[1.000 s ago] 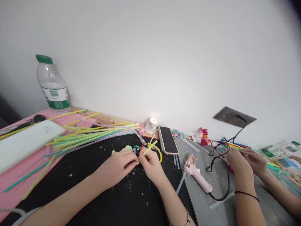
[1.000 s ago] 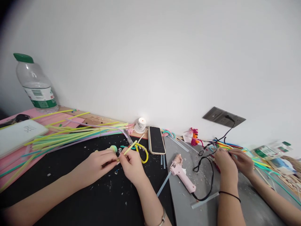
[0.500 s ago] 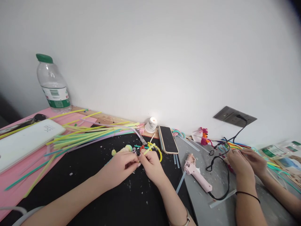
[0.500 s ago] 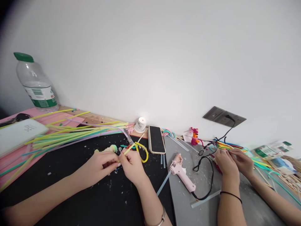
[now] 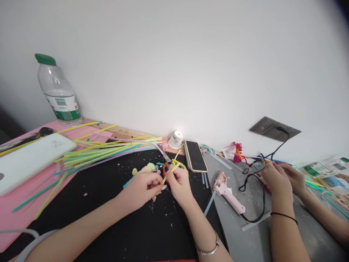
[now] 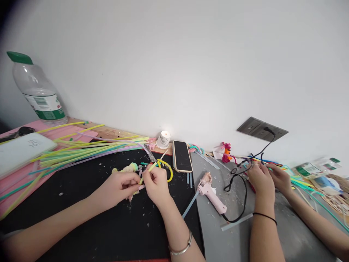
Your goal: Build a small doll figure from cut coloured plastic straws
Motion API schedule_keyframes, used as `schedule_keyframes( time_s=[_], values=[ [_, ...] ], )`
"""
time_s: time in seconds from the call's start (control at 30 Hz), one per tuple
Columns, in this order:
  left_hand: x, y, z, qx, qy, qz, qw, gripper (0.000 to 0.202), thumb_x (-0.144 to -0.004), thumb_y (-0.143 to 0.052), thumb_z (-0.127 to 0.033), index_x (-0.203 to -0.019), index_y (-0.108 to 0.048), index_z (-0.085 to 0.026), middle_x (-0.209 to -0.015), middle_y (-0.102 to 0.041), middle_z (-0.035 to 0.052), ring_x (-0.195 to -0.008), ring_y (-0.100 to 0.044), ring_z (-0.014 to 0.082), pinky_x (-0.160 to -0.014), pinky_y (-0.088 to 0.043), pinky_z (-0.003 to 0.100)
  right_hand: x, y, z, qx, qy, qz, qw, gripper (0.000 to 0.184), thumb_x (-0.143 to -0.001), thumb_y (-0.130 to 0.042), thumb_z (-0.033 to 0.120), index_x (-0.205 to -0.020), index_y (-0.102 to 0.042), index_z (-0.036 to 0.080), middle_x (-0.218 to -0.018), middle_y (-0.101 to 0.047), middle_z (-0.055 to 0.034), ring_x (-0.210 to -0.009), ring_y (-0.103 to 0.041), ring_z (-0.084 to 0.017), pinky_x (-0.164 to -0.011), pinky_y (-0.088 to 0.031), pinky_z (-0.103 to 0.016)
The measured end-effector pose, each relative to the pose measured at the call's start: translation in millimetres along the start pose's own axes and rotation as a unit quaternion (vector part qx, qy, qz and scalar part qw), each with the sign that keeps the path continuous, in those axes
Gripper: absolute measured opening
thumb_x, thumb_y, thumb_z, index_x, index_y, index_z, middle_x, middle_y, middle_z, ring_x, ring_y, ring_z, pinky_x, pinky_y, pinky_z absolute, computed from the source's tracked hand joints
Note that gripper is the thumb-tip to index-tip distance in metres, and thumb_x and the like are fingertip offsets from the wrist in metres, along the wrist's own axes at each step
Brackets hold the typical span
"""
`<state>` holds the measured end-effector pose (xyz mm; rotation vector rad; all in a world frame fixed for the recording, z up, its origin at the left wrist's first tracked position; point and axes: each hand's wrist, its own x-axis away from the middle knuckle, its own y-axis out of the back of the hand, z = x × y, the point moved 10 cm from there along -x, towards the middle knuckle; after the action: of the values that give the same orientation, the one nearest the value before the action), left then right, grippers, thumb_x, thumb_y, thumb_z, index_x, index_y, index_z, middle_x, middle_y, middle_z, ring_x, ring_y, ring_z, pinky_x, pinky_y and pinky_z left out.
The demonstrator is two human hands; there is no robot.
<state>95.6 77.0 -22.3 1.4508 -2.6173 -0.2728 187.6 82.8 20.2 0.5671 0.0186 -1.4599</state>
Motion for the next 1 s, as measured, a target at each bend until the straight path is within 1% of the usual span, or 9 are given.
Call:
schedule_keyframes(
  time_s=[0.13, 0.23, 0.3, 0.4, 0.53, 0.67, 0.77, 0.87, 1.0],
  values=[
    [-1.5, -2.0, 5.6, 0.075, 0.027, 0.004, 0.997, 0.014, -0.081, -0.057, -0.032, -0.076, -0.059, -0.019, -0.057, -0.059, -0.0041, -0.054, -0.062, 0.0130, -0.055, -0.050, 0.024, 0.2, 10.3, 3.8, 0.004, 0.018, -0.044, 0.999, 0.037, -0.091, -0.044, 0.027, -0.057, -0.033, 0.020, -0.055, -0.033, 0.0055, -0.051, -0.030, -0.009, -0.052, -0.025, -0.025],
    [-1.7, -5.0, 7.3, 0.122, 0.046, 0.016, 0.991, 0.016, -0.079, -0.059, -0.033, -0.085, -0.063, -0.018, -0.061, -0.064, -0.0023, -0.057, -0.064, 0.0140, -0.058, -0.053, 0.025, 1.4, 16.4, -3.5, -0.023, 0.003, -0.067, 0.997, 0.039, -0.092, -0.044, 0.033, -0.057, -0.034, 0.020, -0.055, -0.033, 0.0053, -0.052, -0.029, -0.010, -0.052, -0.025, -0.025],
    [-1.2, -8.6, 5.4, 0.140, 0.052, 0.032, 0.988, 0.017, -0.078, -0.060, -0.033, -0.083, -0.064, -0.018, -0.062, -0.065, -0.0013, -0.057, -0.065, 0.0141, -0.059, -0.053, 0.026, 2.3, 14.8, -11.3, -0.051, -0.020, -0.060, 0.997, 0.041, -0.092, -0.045, 0.038, -0.057, -0.035, 0.020, -0.055, -0.032, 0.0054, -0.051, -0.027, -0.009, -0.050, -0.025, -0.025],
    [0.2, -14.5, 2.0, 0.158, 0.055, 0.057, 0.984, 0.017, -0.079, -0.060, -0.033, -0.071, -0.062, -0.018, -0.057, -0.063, -0.0016, -0.054, -0.062, 0.0125, -0.058, -0.053, 0.025, 4.0, 9.5, -19.2, -0.087, -0.049, -0.042, 0.994, 0.041, -0.091, -0.047, 0.043, -0.059, -0.037, 0.020, -0.054, -0.032, 0.0059, -0.049, -0.027, -0.009, -0.048, -0.024, -0.024],
    [1.0, -14.7, 1.5, 0.158, 0.051, 0.056, 0.985, 0.021, -0.079, -0.061, -0.033, -0.065, -0.056, -0.018, -0.052, -0.058, -0.0041, -0.049, -0.057, 0.0102, -0.054, -0.051, 0.023, 4.4, 8.1, -16.9, -0.097, -0.046, -0.044, 0.993, 0.040, -0.091, -0.049, 0.042, -0.059, -0.038, 0.020, -0.055, -0.034, 0.0056, -0.049, -0.027, -0.009, -0.048, -0.024, -0.024],
    [0.1, -3.8, 0.1, 0.157, 0.027, 0.016, 0.987, 0.022, -0.081, -0.060, -0.034, -0.068, -0.056, -0.017, -0.055, -0.058, -0.0040, -0.050, -0.057, 0.0098, -0.053, -0.050, 0.023, 3.2, 15.2, -5.7, -0.076, -0.013, -0.080, 0.994, 0.040, -0.091, -0.049, 0.037, -0.057, -0.041, 0.020, -0.055, -0.038, 0.0040, -0.052, -0.033, -0.010, -0.051, -0.028, -0.025],
    [-0.8, 9.6, -2.4, 0.164, 0.006, -0.034, 0.986, 0.023, -0.083, -0.060, -0.035, -0.070, -0.055, -0.017, -0.058, -0.059, -0.0036, -0.052, -0.057, 0.0102, -0.055, -0.050, 0.023, 3.9, 19.9, -3.2, -0.071, -0.016, -0.107, 0.992, 0.036, -0.089, -0.052, 0.036, -0.058, -0.045, 0.020, -0.055, -0.040, 0.0037, -0.051, -0.035, -0.010, -0.049, -0.028, -0.024],
    [-0.1, 21.3, -2.2, 0.168, 0.005, -0.081, 0.982, 0.024, -0.084, -0.060, -0.036, -0.071, -0.053, -0.017, -0.059, -0.061, -0.0031, -0.056, -0.059, 0.0111, -0.058, -0.051, 0.024, 4.5, 18.2, -3.0, -0.062, -0.029, -0.102, 0.992, 0.033, -0.087, -0.053, 0.036, -0.060, -0.047, 0.019, -0.054, -0.041, 0.0041, -0.048, -0.034, -0.010, -0.047, -0.027, -0.024],
    [3.5, 33.8, 3.5, 0.183, 0.024, -0.135, 0.973, 0.024, -0.084, -0.061, -0.040, -0.077, -0.057, -0.017, -0.068, -0.067, -0.0002, -0.068, -0.066, 0.0143, -0.067, -0.055, 0.027, 3.0, 10.7, 3.5, -0.016, -0.014, -0.062, 0.998, 0.033, -0.088, -0.053, 0.033, -0.059, -0.052, 0.018, -0.055, -0.047, 0.0021, -0.052, -0.041, -0.011, -0.052, -0.033, -0.025]
  ],
)
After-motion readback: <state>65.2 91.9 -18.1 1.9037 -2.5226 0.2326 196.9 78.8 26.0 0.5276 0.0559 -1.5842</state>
